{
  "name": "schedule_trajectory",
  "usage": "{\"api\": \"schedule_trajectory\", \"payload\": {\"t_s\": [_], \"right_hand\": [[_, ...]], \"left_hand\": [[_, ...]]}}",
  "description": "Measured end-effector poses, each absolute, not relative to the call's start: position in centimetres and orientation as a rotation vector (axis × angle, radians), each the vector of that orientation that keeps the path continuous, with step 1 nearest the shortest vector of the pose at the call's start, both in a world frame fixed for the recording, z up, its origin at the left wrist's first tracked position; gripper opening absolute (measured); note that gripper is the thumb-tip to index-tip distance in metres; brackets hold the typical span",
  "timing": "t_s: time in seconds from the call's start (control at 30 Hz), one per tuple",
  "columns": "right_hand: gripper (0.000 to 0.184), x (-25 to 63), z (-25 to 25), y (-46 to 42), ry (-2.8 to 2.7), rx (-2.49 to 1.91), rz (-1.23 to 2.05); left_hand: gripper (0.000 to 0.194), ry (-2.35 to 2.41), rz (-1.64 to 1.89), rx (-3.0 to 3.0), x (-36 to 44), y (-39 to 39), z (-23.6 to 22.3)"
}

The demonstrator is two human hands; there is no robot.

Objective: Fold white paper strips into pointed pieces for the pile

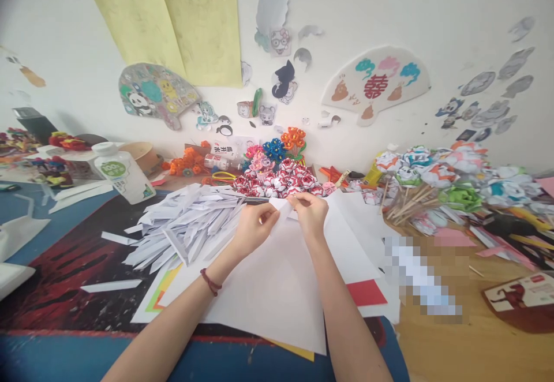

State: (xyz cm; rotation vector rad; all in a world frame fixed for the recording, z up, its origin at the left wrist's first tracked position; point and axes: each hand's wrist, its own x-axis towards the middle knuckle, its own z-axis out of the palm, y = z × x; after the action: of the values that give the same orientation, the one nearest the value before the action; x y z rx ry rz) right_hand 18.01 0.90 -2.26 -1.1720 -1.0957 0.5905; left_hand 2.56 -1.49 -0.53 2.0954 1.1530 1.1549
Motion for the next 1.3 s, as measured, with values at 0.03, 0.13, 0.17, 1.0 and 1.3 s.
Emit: {"api": "schedule_trajectory", "payload": {"t_s": [0.03, 0.13, 0.17, 1.0, 1.3], "right_hand": [[0.019, 17.9, -2.2, 0.8, -1.126, -1.166, 0.593], [0.02, 17.5, -1.9, 0.6, -1.255, -1.15, 0.568], [0.02, 17.3, -1.8, 0.5, -1.28, -1.145, 0.555], [0.02, 18.2, -2.2, 1.1, -1.077, -1.169, 0.575], [0.021, 20.6, -2.6, 2.3, -0.871, -1.233, 0.545]], "left_hand": [[0.022, 1.156, 1.147, 2.079, 2.5, -1.5, -0.5], [0.022, 1.157, 1.136, 2.017, 2.2, -1.3, -0.5], [0.023, 1.152, 1.141, 2.0, 2.1, -1.1, -0.6], [0.023, 1.153, 1.018, 1.902, 2.7, -0.9, -1.0], [0.023, 1.132, 0.906, 1.892, 2.2, -1.1, -0.2]]}}
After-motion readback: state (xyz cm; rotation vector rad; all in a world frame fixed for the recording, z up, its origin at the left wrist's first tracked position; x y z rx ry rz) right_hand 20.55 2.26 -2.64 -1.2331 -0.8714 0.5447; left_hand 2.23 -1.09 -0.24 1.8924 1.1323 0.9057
